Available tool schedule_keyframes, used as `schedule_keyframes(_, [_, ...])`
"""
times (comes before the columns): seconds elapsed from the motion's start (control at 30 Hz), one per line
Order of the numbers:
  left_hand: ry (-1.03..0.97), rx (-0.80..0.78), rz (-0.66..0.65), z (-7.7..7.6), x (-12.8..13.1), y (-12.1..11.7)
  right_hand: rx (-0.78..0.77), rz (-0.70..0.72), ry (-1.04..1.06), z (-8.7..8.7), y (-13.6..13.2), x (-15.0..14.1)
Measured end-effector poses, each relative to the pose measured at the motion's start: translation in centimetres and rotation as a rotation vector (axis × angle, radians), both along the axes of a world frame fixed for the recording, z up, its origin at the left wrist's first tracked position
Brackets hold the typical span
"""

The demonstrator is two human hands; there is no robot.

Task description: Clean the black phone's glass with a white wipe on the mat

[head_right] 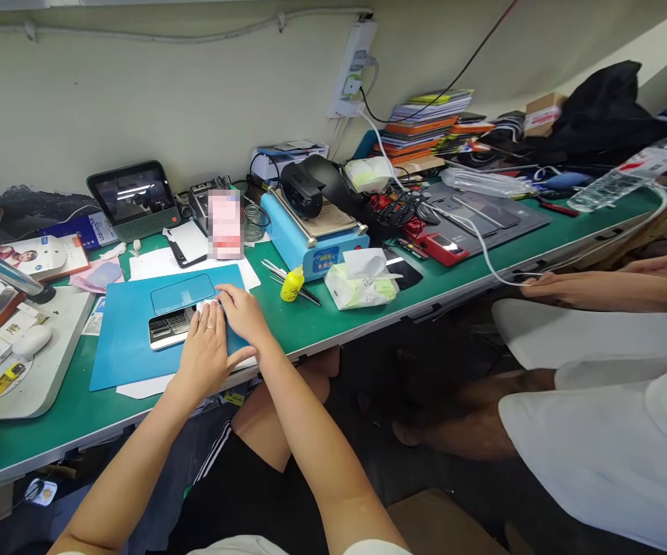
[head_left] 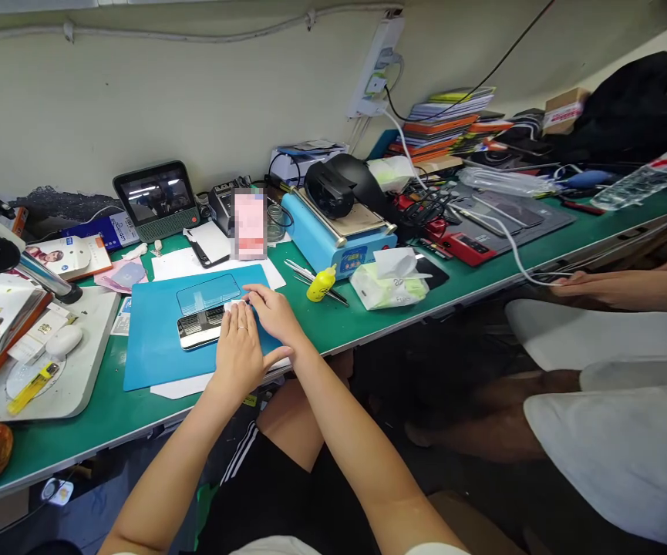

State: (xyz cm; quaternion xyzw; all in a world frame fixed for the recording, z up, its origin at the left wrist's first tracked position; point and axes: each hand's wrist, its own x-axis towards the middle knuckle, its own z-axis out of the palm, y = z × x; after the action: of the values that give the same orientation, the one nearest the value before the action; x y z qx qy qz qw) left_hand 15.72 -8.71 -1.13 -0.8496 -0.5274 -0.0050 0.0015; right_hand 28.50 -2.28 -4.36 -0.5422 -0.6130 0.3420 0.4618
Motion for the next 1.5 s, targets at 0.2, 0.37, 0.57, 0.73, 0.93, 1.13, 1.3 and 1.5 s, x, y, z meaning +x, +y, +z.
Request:
schedule_keyframes(0.2, [-0.032, 0.011, 0.012, 0.0, 0.3, 0.9, 0.010, -0.004, 0.023, -0.2, 0.2, 0.0])
schedule_keyframes(0.37, [0.006, 0.056, -0.005, -0.5, -0.5, 1.6, 0.031, -0.010, 0.033, -0.3, 0.5, 0.0])
schedule_keyframes(0.57, [0.044, 0.113, -0.072, -1.2, -1.7, 0.2, 0.051, -0.011, 0.009, 0.2, 0.5, 0.0])
schedule_keyframes(0.73, [-0.043, 0.104, -0.009, -1.7, -0.8, -1.1, 0.032, 0.001, 0.026, -0.1, 0.4, 0.1])
schedule_keyframes(0.93, [-0.022, -0.021, -0.006, 0.0, 1.3, 0.3, -0.005, -0.015, 0.051, -1.1, 0.1, 0.6])
schedule_keyframes(1.13, [-0.024, -0.055, 0.005, -0.2, 0.8, -1.1, 0.002, -0.023, 0.033, -1.4, -0.1, 0.7])
schedule_keyframes(1.3, [-0.045, 0.006, -0.049, -2.1, -0.3, -4.8, 0.002, -0.018, 0.037, -1.5, -0.1, 0.7])
schedule_keyframes(1.5, [0.022, -0.049, -0.086, -0.7, -0.2, -1.9, -0.017, -0.003, 0.062, -1.3, -0.1, 0.8])
